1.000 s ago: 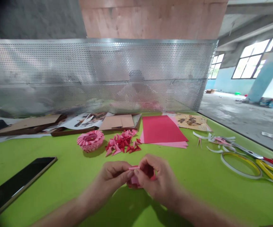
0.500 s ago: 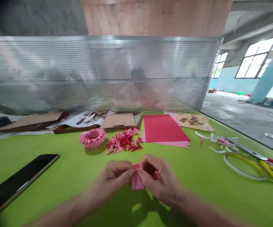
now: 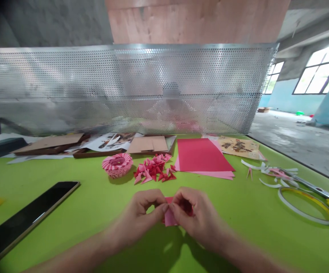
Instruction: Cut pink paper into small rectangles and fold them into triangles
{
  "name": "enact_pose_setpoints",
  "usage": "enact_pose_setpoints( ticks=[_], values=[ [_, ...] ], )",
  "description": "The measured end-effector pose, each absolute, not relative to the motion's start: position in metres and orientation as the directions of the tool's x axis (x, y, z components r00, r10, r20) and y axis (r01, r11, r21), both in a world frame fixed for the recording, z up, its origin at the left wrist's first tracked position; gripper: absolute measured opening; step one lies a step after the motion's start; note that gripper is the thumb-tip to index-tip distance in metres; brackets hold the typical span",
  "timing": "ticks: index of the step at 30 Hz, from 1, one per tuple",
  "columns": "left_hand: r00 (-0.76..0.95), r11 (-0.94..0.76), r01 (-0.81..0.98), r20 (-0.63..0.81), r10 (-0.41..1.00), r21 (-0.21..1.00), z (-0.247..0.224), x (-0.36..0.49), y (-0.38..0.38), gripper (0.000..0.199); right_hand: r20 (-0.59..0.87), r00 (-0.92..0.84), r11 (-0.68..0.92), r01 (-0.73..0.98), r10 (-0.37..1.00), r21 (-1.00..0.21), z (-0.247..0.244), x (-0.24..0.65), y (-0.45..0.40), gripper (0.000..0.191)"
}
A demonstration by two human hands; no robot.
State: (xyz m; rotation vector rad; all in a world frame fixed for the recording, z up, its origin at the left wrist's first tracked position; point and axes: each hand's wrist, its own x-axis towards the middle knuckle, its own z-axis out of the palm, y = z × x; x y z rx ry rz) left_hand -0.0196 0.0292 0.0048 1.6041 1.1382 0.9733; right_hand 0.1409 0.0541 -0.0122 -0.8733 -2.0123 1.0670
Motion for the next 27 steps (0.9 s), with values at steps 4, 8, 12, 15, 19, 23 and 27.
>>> enact_pose_setpoints(
  ticks=[4,8,12,15,19,23,27],
  values=[
    [0.245,-0.056,0.106,0.029,0.969,0.993,0.0,-0.022,0.032,0.018,0.238,-0.508,0.38,0.196,0.828,-0.904,-0.018,0.141,0.058,0.024],
    [0.263,-0.024,0.084,0.001,0.965,0.996,0.0,-0.022,0.033,0.022,0.239,-0.479,0.359,0.174,0.844,-0.917,-0.017,0.142,0.058,0.026],
    [0.346,0.005,0.113,-0.045,0.937,0.994,0.002,-0.021,0.031,0.027,0.28,-0.418,0.362,0.128,0.864,-0.924,-0.012,0.145,0.057,0.024],
    [0.352,-0.029,0.189,-0.041,0.935,0.981,0.001,-0.02,0.03,0.032,0.271,-0.417,0.343,0.106,0.867,-0.933,-0.008,0.146,0.057,0.023],
    [0.35,-0.031,0.2,-0.042,0.936,0.979,-0.001,-0.022,0.031,0.032,0.181,-0.489,0.255,0.09,0.854,-0.963,-0.008,0.145,0.057,0.016],
    [0.325,-0.019,0.178,-0.041,0.945,0.984,0.0,-0.021,0.033,0.032,0.195,-0.513,0.271,0.078,0.836,-0.959,-0.017,0.141,0.059,0.021],
    [0.317,-0.014,0.129,-0.028,0.948,0.991,-0.001,-0.02,0.033,0.029,0.214,-0.507,0.289,0.074,0.835,-0.954,-0.022,0.139,0.061,0.022]
  ],
)
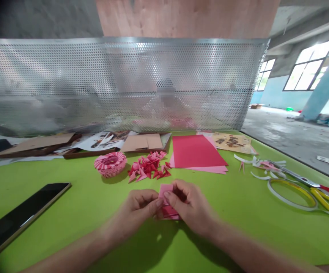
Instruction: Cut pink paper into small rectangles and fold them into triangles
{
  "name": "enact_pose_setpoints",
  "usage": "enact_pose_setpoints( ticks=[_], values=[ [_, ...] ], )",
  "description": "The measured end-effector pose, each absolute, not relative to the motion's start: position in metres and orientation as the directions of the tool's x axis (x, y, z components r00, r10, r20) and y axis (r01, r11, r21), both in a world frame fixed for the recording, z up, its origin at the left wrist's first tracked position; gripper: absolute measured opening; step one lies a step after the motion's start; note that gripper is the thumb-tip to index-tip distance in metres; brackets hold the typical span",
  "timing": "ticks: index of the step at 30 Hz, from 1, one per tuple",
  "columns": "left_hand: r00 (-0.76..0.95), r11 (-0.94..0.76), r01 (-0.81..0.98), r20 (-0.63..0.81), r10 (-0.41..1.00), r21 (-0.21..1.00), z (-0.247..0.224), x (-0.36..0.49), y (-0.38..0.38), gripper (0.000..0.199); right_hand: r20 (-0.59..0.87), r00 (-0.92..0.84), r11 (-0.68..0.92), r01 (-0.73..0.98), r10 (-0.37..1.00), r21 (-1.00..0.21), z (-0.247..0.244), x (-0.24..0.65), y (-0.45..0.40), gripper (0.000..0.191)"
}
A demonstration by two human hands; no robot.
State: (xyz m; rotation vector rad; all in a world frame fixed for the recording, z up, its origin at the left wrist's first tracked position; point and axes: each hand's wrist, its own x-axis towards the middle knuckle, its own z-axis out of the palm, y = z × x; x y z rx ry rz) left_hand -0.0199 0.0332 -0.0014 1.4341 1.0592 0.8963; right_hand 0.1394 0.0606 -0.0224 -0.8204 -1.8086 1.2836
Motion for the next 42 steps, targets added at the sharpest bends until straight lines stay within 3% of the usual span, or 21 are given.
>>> enact_pose_setpoints(
  ticks=[9,15,19,24,34,42],
  values=[
    [0.317,-0.189,0.177,0.126,0.94,0.966,-0.004,-0.021,0.031,0.031,0.357,-0.5,0.467,0.111,0.789,-0.877,-0.014,0.139,0.056,0.015],
    [0.29,-0.175,0.148,0.126,0.949,0.973,0.006,-0.012,0.032,0.031,0.434,-0.427,0.526,0.123,0.794,-0.842,-0.011,0.141,0.061,0.017],
    [0.289,-0.182,0.186,0.124,0.949,0.966,0.015,-0.014,0.035,0.03,0.444,-0.419,0.547,0.162,0.792,-0.821,0.005,0.15,0.072,0.019],
    [0.182,-0.264,0.189,0.23,0.956,0.946,0.026,-0.018,0.047,0.032,0.392,-0.554,0.572,0.194,0.734,-0.797,0.025,0.159,0.094,0.019],
    [0.154,-0.247,0.254,0.213,0.965,0.935,0.01,-0.018,0.065,0.016,0.482,-0.549,0.691,0.269,0.682,-0.671,-0.006,0.15,0.083,0.023],
    [0.097,-0.141,0.125,0.129,0.987,0.982,-0.001,-0.02,0.056,0.017,0.405,-0.469,0.525,0.157,0.785,-0.837,-0.015,0.155,0.087,0.019]
  ],
)
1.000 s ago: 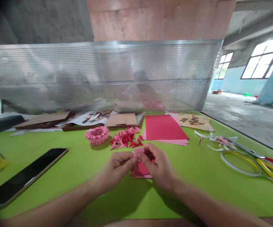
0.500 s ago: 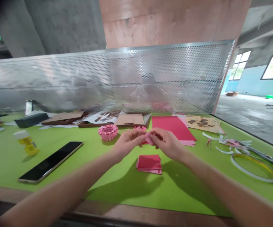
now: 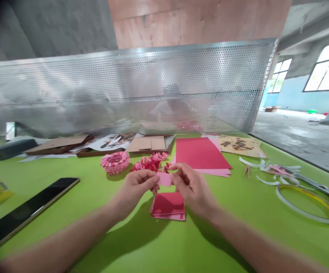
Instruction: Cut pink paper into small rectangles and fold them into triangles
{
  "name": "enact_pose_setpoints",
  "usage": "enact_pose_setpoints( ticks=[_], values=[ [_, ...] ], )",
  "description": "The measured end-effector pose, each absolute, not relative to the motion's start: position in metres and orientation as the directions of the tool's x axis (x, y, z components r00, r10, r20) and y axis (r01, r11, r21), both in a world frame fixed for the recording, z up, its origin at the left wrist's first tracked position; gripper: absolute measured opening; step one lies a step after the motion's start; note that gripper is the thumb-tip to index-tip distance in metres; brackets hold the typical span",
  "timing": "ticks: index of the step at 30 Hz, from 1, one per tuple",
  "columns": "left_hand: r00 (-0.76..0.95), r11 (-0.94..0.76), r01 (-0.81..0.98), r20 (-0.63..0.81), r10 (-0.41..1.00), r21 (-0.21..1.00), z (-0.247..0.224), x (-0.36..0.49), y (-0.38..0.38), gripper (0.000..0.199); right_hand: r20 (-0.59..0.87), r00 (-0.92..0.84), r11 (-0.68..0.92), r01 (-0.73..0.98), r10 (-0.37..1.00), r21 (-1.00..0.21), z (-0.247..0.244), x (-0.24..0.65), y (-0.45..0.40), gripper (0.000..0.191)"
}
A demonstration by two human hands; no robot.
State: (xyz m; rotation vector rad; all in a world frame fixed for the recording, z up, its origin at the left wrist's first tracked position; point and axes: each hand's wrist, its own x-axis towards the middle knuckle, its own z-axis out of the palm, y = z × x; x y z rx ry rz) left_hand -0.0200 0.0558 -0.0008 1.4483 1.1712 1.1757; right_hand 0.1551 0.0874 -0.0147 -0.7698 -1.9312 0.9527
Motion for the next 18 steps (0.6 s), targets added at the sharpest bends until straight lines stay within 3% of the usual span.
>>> enact_pose_setpoints(
  ticks=[6,18],
  values=[
    [0.037,-0.025,-0.149,0.031,0.999,0.988,-0.0033,-0.0204,0.0525,0.013,0.34,-0.482,0.449,0.13,0.808,-0.884,-0.0207,0.1536,0.0843,0.017],
    [0.171,0.052,-0.282,-0.003,0.985,0.958,-0.0062,-0.0178,0.0484,0.022,0.459,-0.492,0.547,0.043,0.74,-0.836,-0.0228,0.1518,0.0804,0.029]
  ],
)
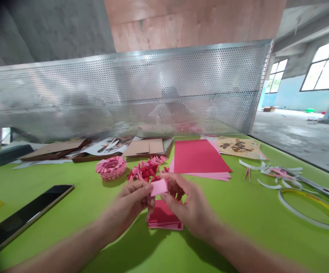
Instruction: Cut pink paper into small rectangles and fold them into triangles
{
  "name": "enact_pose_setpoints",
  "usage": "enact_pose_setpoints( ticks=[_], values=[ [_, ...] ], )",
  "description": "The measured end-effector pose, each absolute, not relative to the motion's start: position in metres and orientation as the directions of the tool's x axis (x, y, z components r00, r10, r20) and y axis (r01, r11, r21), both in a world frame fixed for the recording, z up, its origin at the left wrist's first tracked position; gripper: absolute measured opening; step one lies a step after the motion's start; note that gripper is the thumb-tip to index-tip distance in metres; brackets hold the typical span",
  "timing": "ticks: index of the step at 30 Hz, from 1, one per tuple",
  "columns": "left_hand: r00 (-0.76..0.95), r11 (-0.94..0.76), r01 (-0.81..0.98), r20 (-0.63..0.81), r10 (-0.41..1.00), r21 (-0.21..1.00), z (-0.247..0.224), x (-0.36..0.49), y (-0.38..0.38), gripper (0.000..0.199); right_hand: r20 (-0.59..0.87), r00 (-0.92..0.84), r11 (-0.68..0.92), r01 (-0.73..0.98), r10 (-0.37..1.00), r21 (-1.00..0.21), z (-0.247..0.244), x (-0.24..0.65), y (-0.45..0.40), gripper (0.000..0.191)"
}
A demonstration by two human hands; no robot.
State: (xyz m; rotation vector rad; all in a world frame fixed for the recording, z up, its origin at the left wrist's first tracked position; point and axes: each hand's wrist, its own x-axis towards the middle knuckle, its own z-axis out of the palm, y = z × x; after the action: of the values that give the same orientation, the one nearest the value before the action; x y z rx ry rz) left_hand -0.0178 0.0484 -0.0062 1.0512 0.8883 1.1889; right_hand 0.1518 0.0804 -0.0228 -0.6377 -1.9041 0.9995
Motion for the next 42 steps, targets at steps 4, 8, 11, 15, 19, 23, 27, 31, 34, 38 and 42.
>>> enact_pose_setpoints(
  ticks=[4,8,11,15,19,23,27,31,34,38,42],
  values=[
    [0.123,-0.015,-0.105,0.028,0.992,0.994,-0.004,-0.016,0.045,0.016,0.439,-0.487,0.523,0.043,0.755,-0.851,-0.022,0.152,0.08,0.027],
    [0.09,-0.203,0.146,0.192,0.977,0.968,-0.001,-0.012,0.041,0.036,0.427,-0.477,0.51,0.052,0.768,-0.858,-0.019,0.152,0.079,0.025],
    [0.11,-0.231,0.204,0.212,0.971,0.951,0.0,-0.011,0.04,0.028,0.396,-0.475,0.476,0.055,0.786,-0.878,-0.015,0.152,0.075,0.023],
    [0.119,-0.227,0.177,0.208,0.971,0.958,-0.001,-0.013,0.041,0.029,0.304,-0.463,0.315,-0.056,0.833,-0.948,-0.015,0.151,0.074,0.024],
    [0.136,-0.276,0.177,0.255,0.957,0.945,-0.003,-0.017,0.043,0.023,0.212,-0.469,0.154,-0.16,0.857,-0.975,-0.02,0.149,0.076,0.021],
    [0.15,-0.379,0.36,0.349,0.925,0.852,-0.004,-0.015,0.041,0.029,0.203,-0.453,0.147,-0.156,0.868,-0.977,-0.025,0.147,0.078,0.018],
    [0.191,-0.474,0.497,0.441,0.877,0.727,-0.004,-0.013,0.039,0.035,0.206,-0.447,0.136,-0.185,0.871,-0.973,-0.022,0.146,0.075,0.015],
    [0.188,-0.483,0.486,0.453,0.872,0.728,-0.004,-0.014,0.04,0.027,0.165,-0.455,0.102,-0.158,0.875,-0.982,-0.019,0.146,0.072,0.012],
    [0.192,-0.463,0.405,0.422,0.886,0.788,-0.004,-0.014,0.04,0.027,0.125,-0.496,0.059,-0.146,0.859,-0.988,-0.018,0.148,0.072,0.015],
    [0.166,-0.326,0.236,0.292,0.942,0.915,-0.005,-0.014,0.039,0.025,0.125,-0.529,0.061,-0.137,0.839,-0.989,-0.018,0.149,0.071,0.021],
    [0.084,-0.205,0.136,0.195,0.977,0.969,-0.003,-0.013,0.04,0.021,0.135,-0.543,0.072,-0.135,0.829,-0.988,-0.019,0.149,0.069,0.019]
  ],
)
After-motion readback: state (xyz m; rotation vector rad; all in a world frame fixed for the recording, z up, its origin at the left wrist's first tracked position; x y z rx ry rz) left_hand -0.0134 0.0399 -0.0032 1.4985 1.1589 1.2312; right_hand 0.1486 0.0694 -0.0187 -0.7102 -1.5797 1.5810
